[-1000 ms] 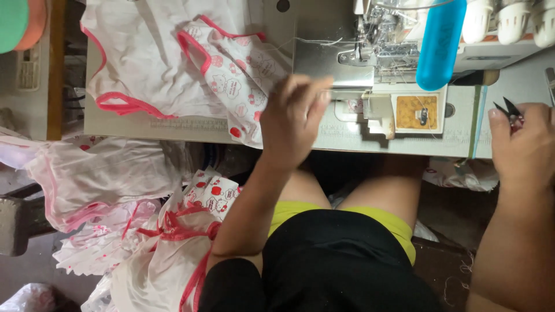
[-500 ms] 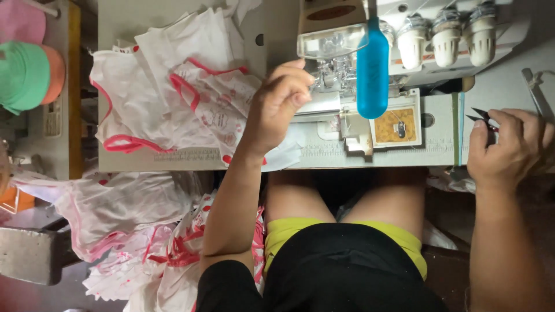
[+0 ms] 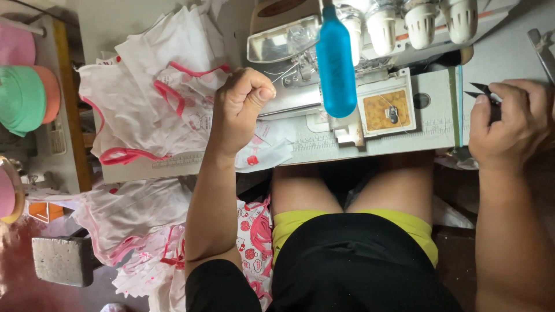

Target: Threading an industrial overlock sewing machine with multiple spools of thread and testing the stitch on fabric.

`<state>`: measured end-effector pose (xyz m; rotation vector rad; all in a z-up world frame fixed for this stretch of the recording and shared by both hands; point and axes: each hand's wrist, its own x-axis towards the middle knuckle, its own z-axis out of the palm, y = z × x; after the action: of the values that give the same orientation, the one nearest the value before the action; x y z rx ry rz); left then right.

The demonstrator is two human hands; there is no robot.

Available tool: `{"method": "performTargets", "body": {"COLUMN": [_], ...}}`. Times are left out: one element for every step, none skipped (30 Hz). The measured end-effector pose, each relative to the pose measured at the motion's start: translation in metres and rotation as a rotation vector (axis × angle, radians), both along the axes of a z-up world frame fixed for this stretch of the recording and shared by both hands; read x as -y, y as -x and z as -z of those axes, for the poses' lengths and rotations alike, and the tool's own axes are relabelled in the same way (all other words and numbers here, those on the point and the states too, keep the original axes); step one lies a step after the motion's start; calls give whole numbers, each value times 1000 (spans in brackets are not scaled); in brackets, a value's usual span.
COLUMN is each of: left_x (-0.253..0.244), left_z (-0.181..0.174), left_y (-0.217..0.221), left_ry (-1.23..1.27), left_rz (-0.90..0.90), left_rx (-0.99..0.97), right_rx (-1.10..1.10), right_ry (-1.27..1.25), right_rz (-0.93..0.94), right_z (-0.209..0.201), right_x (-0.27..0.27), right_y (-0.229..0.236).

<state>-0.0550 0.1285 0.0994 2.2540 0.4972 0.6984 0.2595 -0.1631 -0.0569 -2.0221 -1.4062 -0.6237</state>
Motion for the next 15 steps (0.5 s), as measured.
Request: {"method": "performTargets", "body": {"left_x": [1, 2, 1, -1, -2, -5, -8, -10, -12, -15, -17, -18, -18, -19, -15], "left_z": [1, 2, 3, 4, 4, 6, 8, 11, 12, 14, 15, 15, 14, 13, 11], "left_y": [1, 2, 4, 6, 7, 13, 18, 23, 28, 32, 36, 39, 43, 46, 50], "left_ry": [40, 78, 83, 94, 105, 106, 137, 171, 177, 168, 158, 164, 150, 136, 141], "left_rz": [-4, -9, -10, -29, -48, -46, -65, -83, -79, -106, -133, -130, -141, -151, -147], "left_rx": [1, 2, -3, 11, 26, 21, 37, 50, 41, 23, 4, -5, 9, 21, 12], "right_rx": [-18, -36, -41, -35, -29, -34, -32, -32, -40, -47, -53, -61, -60, -60, -68], "right_ry": [-20, -41, -36, -26, -16, -14, -32, -45, -39, -38, -37, -31, -37, -43, -38], "right_rz": [-6, -14, -14, -3, 9, 11, -6, -20, -15, -20, -25, -21, -28, -35, -30], "right_z": [4, 8, 8, 8, 7, 6, 5, 4, 4, 3, 3, 1, 0, -1, 0], "right_x": [0, -1, 0, 0, 0, -2, -3, -2, -3, -3, -3, -3, -3, -3, -3], "right_y": [-1, -3, -2, -1, -1, -1, -2, -1, -1, -1, -1, -1, -1, 0, 0]}}
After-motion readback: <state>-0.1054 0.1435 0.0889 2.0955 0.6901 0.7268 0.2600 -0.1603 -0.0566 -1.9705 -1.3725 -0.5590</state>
